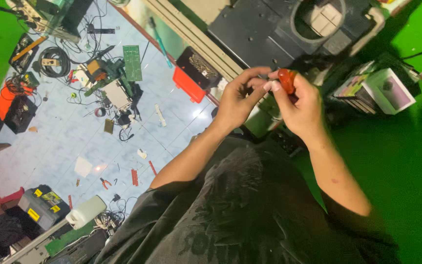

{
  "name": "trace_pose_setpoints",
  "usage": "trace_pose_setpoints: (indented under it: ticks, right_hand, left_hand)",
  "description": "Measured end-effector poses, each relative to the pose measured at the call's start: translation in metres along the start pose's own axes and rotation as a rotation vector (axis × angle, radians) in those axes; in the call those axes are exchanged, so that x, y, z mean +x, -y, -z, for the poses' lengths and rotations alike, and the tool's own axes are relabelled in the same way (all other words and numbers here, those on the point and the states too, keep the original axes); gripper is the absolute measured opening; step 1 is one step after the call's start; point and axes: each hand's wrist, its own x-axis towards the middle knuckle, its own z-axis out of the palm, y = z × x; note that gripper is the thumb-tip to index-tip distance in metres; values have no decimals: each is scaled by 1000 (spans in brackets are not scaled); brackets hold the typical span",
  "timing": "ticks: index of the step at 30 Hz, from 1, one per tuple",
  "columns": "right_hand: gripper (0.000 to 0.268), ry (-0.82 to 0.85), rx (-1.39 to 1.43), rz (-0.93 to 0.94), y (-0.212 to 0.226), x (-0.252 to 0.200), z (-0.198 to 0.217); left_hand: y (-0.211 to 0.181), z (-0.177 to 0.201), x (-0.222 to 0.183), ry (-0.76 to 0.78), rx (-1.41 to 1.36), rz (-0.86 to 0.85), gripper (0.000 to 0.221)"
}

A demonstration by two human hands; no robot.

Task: The person unscrews and removes components from an electronic device using a screwdriver, handling a small circuit board and screws by hand.

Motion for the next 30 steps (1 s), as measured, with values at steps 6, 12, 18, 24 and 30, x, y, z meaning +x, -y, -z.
trace_pose_setpoints:
  ticks: [6, 12, 18, 24, 30]
  right_hand:
    - [16, 68, 28, -101, 10, 10, -52]
    - [16, 48, 38, 0, 8, 18, -111]
    - [14, -42, -18, -193, 21, 33, -165]
    - [21, -134, -179, -78, 4, 59, -207]
    - [20, -210, -283, -171, 3, 60, -220]
  left_hand:
    - [-15, 59, -12, 2, 21, 10, 48]
    - [-32, 130, -15, 97, 67, 130, 45]
    - [-33, 185, -11, 79, 135, 101, 24]
    - [-41, 219, -5, -80, 379, 69, 25]
    - [-42, 241, -1, -82, 386, 142, 29]
